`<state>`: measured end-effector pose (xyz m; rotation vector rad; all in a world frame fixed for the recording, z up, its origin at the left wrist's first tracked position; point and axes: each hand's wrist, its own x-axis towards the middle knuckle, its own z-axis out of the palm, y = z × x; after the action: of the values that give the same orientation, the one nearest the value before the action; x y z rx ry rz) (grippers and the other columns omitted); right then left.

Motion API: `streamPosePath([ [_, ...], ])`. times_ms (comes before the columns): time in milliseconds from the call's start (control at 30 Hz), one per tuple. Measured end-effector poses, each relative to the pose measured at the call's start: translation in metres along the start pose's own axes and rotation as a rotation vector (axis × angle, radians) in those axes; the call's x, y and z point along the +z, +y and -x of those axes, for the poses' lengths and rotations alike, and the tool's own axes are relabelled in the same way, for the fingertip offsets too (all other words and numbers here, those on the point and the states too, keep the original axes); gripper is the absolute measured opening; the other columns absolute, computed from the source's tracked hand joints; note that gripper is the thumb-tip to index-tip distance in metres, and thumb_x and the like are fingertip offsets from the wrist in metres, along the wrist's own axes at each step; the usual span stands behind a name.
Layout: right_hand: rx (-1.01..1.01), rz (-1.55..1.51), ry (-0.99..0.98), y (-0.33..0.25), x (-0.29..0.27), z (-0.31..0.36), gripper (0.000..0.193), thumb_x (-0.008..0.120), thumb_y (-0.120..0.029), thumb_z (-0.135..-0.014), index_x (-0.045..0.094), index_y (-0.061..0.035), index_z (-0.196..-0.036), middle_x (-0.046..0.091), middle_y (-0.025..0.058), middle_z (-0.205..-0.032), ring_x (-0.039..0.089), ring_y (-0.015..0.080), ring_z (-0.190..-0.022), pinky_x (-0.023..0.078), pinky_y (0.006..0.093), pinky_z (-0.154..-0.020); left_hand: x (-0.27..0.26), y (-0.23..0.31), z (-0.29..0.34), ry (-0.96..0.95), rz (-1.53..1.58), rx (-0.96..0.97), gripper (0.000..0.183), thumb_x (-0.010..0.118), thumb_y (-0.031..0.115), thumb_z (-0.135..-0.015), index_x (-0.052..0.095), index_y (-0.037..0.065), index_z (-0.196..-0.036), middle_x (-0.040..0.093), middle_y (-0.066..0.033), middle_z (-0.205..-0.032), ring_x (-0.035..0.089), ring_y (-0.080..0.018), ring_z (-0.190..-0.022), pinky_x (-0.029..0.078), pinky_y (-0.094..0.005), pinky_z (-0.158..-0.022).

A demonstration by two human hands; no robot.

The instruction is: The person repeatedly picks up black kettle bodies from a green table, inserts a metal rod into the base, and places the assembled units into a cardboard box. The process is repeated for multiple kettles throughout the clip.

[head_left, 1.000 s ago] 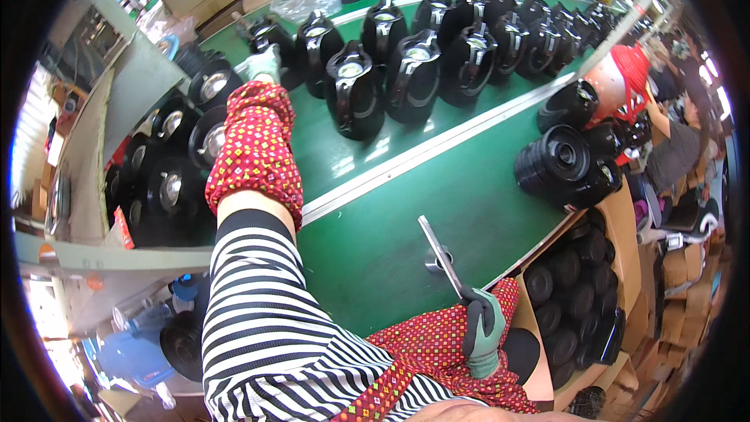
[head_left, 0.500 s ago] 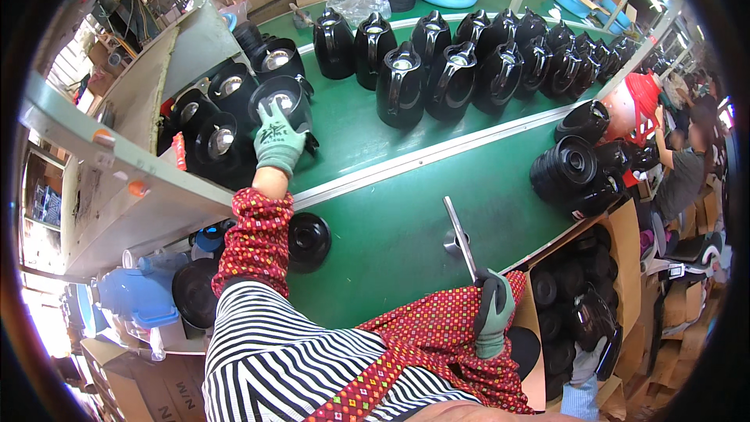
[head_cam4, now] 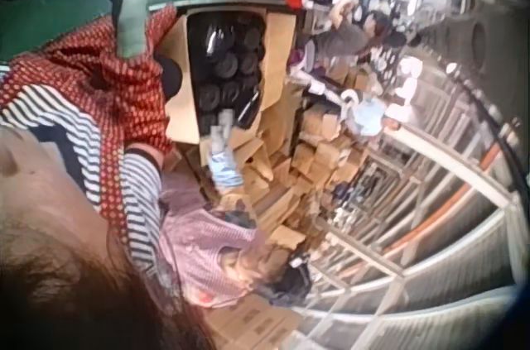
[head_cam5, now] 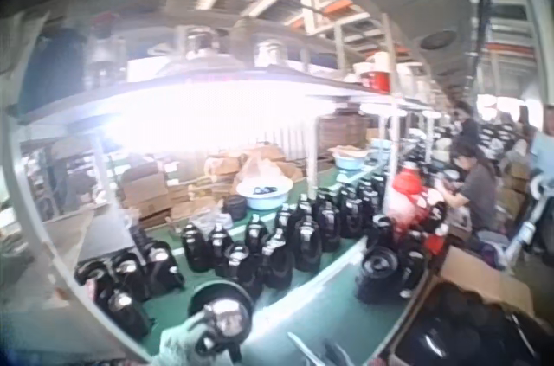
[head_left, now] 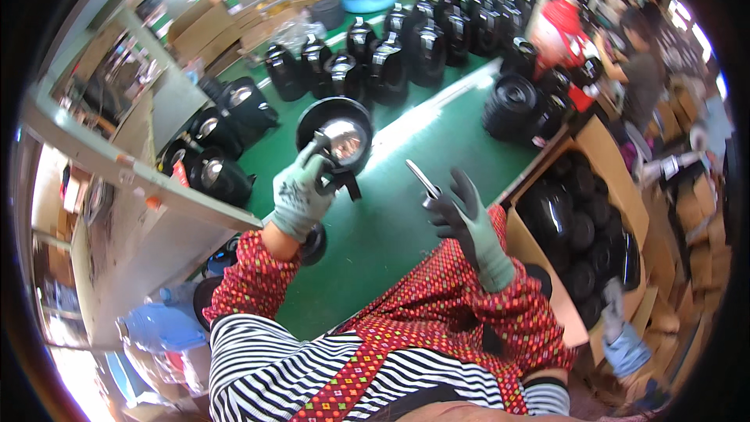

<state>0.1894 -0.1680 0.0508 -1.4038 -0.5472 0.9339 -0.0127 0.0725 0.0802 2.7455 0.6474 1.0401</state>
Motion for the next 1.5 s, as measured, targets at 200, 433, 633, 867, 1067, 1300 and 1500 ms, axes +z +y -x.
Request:
streamPosePath([
  [200, -0.076, -0.213, 0.005, 0.028, -0.002, -0.011, 0.086, 0.079, -0.051, -0.094, 0.044, 0.0003, -0.152, 0.063, 0.0186, -0.135, 0.071, 0.0213, -0.094, 0.061, 0.0320, -0.072, 0.003, 0.116, 0.014, -0.257, 0.274, 0.400, 0.036, 0.090, 0.006, -0.073, 0.074, 0.003, -0.104, 0.069, -0.0212, -0.134, 0.076, -0.0359, -0.098, 0.062, -0.0371, -0.077],
  [433, -0.173, -0.266, 0.009, 0.000, -0.094, 0.108, 0.069, 0.079, -0.032, -0.095, 0.053, 0.0011, -0.150, 0.065, 0.0105, -0.141, 0.058, 0.0185, -0.132, 0.045, 0.0357, -0.114, 0.035, 0.130, 0.023, -0.079, 0.839, -0.320, 0.049, 0.051, 0.034, -0.111, 0.056, -0.003, -0.143, 0.058, -0.0170, -0.145, 0.067, -0.0244, -0.107, 0.055, -0.0360, -0.096],
  [633, -0.252, -0.160, -0.328, -0.011, -0.142, 0.127, 0.085, 0.088, -0.016, -0.083, 0.048, -0.0022, -0.158, 0.058, 0.0136, -0.154, 0.053, 0.0167, -0.137, 0.040, 0.0341, -0.118, 0.080, 0.144, 0.021, -1.103, 1.337, -0.587, 0.051, 0.047, 0.021, -0.110, 0.040, -0.002, -0.155, 0.063, -0.0160, -0.139, 0.065, -0.0213, -0.101, 0.056, -0.0373, -0.089],
  [867, -0.227, 0.040, -0.398, -0.011, -0.160, 0.108, 0.078, 0.084, -0.025, -0.090, 0.051, 0.0006, -0.155, 0.058, 0.0137, -0.155, 0.056, 0.0215, -0.138, 0.042, 0.0363, -0.117, 0.121, 0.163, 0.037, -1.096, 1.318, -0.521, 0.050, 0.050, 0.020, -0.108, 0.043, -0.002, -0.152, 0.064, -0.0166, -0.138, 0.066, -0.0225, -0.102, 0.056, -0.0374, -0.090],
  [1067, -0.078, 0.156, 0.383, 0.123, -0.258, 0.112, 0.065, 0.069, -0.049, -0.099, 0.061, -0.0038, -0.145, 0.069, 0.0159, -0.137, 0.068, 0.0255, -0.119, 0.055, 0.0392, -0.098, 0.122, 0.155, 0.039, -1.013, 1.267, -0.533, 0.050, 0.054, 0.020, -0.106, 0.045, -0.002, -0.150, 0.065, -0.0170, -0.136, 0.066, -0.0234, -0.103, 0.056, -0.0375, -0.090],
  [1300, 0.804, 1.149, 1.163, 0.194, -0.382, 0.140, 0.120, 0.072, -0.086, -0.072, 0.029, -0.0272, -0.168, 0.033, 0.0332, -0.162, 0.032, 0.0574, -0.147, 0.027, 0.0671, -0.119, 0.148, 0.163, 0.032, -0.898, 1.274, -0.538, 0.049, 0.057, 0.019, -0.104, 0.048, -0.002, -0.147, 0.066, -0.0176, -0.135, 0.067, -0.0245, -0.104, 0.057, -0.0377, -0.091],
  [1500, 0.951, 0.952, 1.109, 0.185, -0.396, 0.124, 0.123, 0.081, -0.075, -0.071, 0.018, -0.0377, -0.170, 0.020, 0.0278, -0.170, 0.029, 0.0565, -0.150, 0.027, 0.0722, -0.119, 0.178, 0.183, 0.040, -0.996, 1.275, -0.471, 0.049, 0.061, 0.019, -0.102, 0.051, -0.002, -0.144, 0.066, -0.0181, -0.134, 0.068, -0.0255, -0.105, 0.057, -0.0378, -0.092],
])
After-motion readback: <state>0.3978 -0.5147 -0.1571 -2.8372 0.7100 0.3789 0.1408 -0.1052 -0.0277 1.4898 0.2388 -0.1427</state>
